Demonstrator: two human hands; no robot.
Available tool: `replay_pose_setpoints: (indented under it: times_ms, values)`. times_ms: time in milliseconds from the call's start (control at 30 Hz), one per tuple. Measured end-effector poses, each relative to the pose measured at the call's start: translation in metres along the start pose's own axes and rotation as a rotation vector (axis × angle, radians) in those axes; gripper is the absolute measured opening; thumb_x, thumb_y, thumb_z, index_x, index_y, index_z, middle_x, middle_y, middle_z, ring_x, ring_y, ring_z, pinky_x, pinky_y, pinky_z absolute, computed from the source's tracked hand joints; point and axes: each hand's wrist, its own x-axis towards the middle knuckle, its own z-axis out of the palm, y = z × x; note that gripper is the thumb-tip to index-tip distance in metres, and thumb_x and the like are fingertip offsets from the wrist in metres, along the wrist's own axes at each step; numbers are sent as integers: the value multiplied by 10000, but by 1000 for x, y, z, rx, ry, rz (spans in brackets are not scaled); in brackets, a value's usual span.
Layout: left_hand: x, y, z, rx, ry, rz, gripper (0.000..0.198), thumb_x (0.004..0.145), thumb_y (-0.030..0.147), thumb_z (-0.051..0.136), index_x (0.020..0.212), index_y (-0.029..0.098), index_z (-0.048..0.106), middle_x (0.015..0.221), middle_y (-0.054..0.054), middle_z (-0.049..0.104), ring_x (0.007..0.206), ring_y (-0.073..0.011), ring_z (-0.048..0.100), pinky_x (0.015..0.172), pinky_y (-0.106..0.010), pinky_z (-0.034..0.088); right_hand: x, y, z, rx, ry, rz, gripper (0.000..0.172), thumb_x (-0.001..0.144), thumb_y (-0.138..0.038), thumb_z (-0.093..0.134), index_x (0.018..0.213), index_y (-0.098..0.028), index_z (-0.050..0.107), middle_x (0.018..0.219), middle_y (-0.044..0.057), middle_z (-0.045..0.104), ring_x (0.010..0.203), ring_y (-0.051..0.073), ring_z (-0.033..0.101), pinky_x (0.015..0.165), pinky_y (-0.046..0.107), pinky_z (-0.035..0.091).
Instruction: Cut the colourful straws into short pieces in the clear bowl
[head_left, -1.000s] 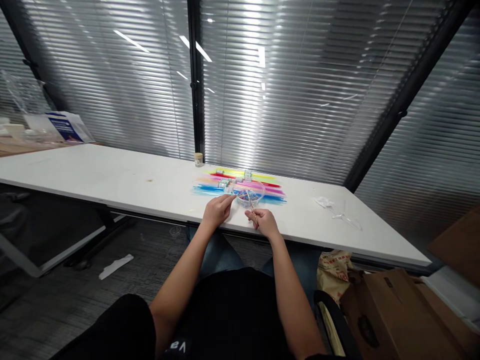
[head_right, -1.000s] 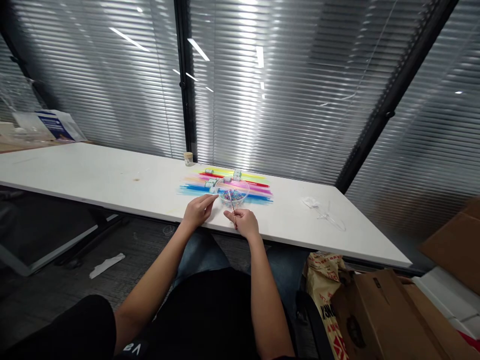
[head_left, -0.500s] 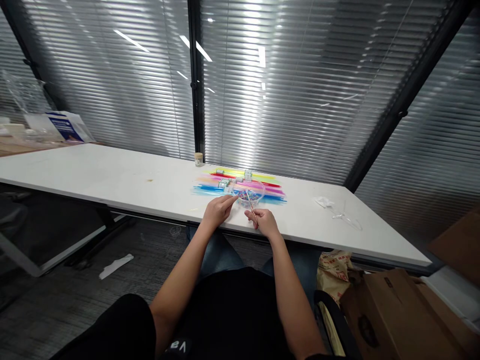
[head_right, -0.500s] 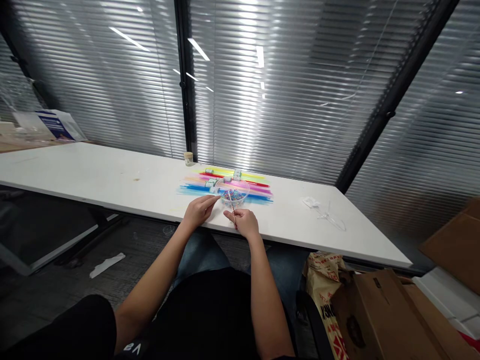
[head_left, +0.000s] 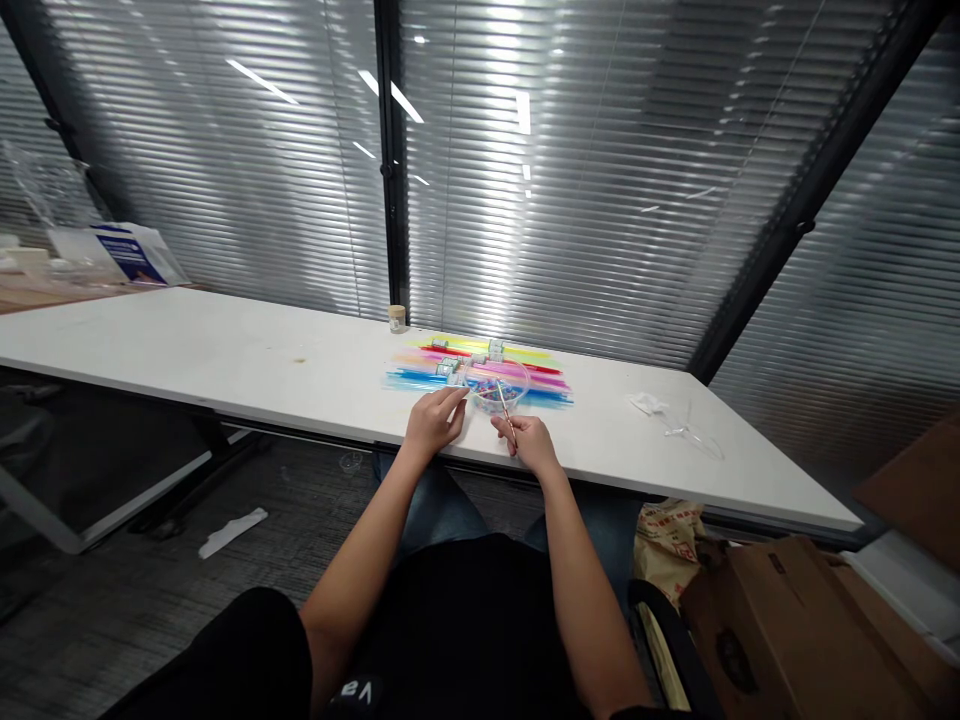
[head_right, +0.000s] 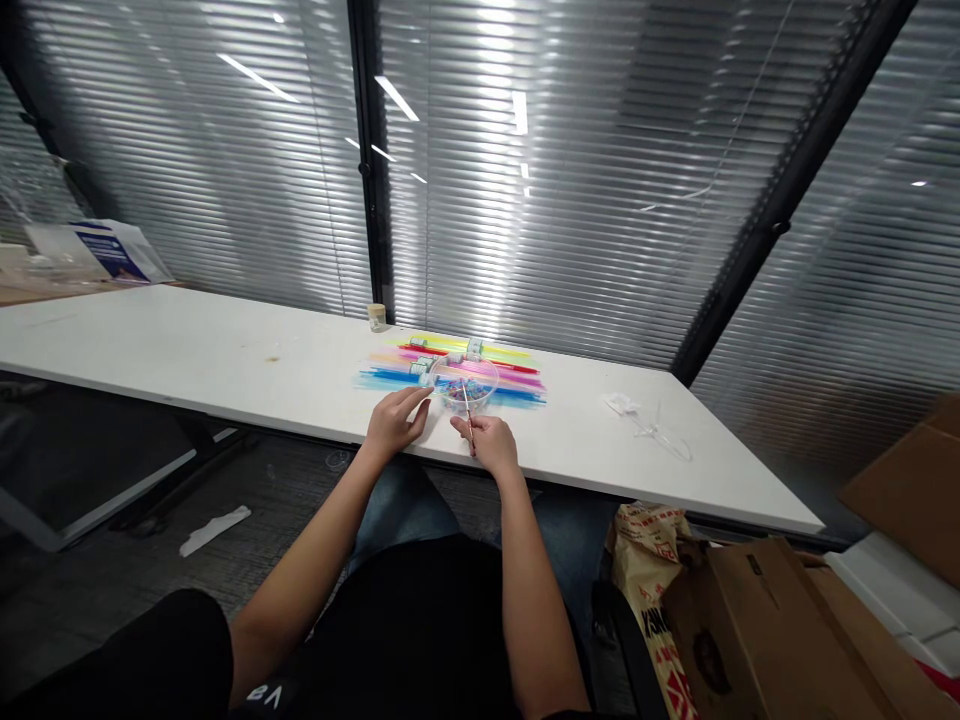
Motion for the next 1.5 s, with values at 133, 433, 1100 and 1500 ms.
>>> replay_pose_setpoints:
  times_ms: [133,433,1100,1500]
  values:
    - [-1,-1,1,4,-19,3,253,862,137,475,1061,188,624,955,-68,691,831,-183,644,725,-290,507,0,0,-1,16,4,14,534,787,-661,514,525,-199,570,404,-11,495,483,160,538,571,258,397]
    - [-1,-1,2,-36,-6,19,248,865,114,464,1048,184,616,924,-53,688,826,-164,645,719,-261,507,1,3,0,11,35,4,527,798,-632,526,512,-191,544,403,-17,491,450,136,503,544,244,381]
    - [-2,-4,2,-39,-16,9,291,853,83,457,1075,181,618,953,-60,686,813,-164,641,698,-259,500,-2,0,-2,87,-14,-16,507,794,-616,537,519,-191,567,387,-17,471,483,149,533,541,241,386]
    - [-1,-1,2,-34,-16,-3,284,880,101,452,1100,188,608,962,-63,686,830,-166,645,703,-259,504,-2,0,-1,22,-2,-38,540,797,-609,530,446,-201,495,403,-18,470,474,138,503,567,245,391]
